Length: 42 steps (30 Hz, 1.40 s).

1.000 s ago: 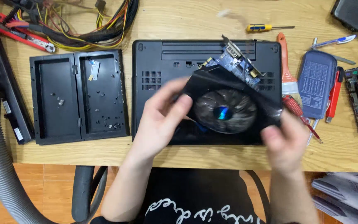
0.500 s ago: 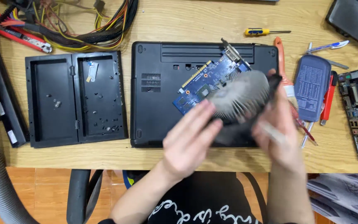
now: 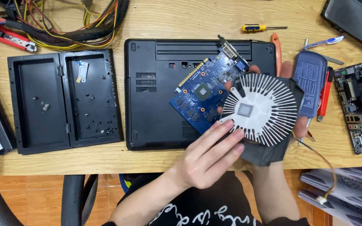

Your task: Disassembling a graphics card fan and heatsink assembly on a repair bench.

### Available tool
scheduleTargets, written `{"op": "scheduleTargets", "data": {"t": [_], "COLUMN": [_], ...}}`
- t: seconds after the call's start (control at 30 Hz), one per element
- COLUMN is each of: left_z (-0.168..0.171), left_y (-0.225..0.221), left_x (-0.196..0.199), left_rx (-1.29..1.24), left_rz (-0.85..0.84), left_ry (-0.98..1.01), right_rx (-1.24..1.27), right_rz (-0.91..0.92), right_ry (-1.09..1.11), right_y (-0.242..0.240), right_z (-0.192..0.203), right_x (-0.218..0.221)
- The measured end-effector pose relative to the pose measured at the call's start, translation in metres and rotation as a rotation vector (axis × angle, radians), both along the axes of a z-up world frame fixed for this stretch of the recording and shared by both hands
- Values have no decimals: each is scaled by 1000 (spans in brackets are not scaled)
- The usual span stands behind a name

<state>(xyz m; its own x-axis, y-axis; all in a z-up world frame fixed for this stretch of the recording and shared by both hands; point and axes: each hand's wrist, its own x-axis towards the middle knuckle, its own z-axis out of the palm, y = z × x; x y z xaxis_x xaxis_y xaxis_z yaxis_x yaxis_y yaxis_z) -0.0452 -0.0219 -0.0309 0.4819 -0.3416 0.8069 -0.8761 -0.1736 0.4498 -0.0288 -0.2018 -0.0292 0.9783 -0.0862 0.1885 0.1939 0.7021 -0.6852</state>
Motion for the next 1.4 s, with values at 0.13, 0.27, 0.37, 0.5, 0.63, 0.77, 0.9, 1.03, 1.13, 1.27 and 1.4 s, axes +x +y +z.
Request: {"op": "scheduleTargets", "data": {"t": [0.13, 0.27, 0.37, 0.5, 0.63, 0.77, 0.9, 1.03, 1.13, 1.27, 1.4], "left_z": [1, -3, -11, -3, 22, 25, 19, 9, 1, -5, -8], "left_y": [2, 3, 5, 4, 2, 6, 7, 11, 14, 17, 21], "left_x": [3, 1, -1, 8, 33, 46, 49, 46, 44, 41, 37], "left_rx": [-14, -22, -76, -95, -47, 30, 76, 52, -28, -209, -378], "left_rz": [-62, -21, -10, -53, -187, -353, -430, -482, -480, -546, -656], "left_ry": [36, 64, 168, 524, 556, 523, 543, 612, 611, 707, 980], "right_rx": [169, 90, -133, -360, -512, -814, -951, -890, -1029, -1228, -1228], "right_rz": [87, 80, -27, -90, -101, -72, -53, 26, -30, -242, -142], "right_ry": [-6, 75, 161, 200, 316, 250, 225, 293, 243, 47, 34], "right_y": [-3, -9, -6, -13, -1, -8, -6, -10, -10, -2, 5], "right_z": [-8, 8, 31, 32, 57, 57, 60, 58, 67, 81, 96], "right_x": [-3, -7, -8, -17, -26, -30, -33, -41, -48, -52, -46]}}
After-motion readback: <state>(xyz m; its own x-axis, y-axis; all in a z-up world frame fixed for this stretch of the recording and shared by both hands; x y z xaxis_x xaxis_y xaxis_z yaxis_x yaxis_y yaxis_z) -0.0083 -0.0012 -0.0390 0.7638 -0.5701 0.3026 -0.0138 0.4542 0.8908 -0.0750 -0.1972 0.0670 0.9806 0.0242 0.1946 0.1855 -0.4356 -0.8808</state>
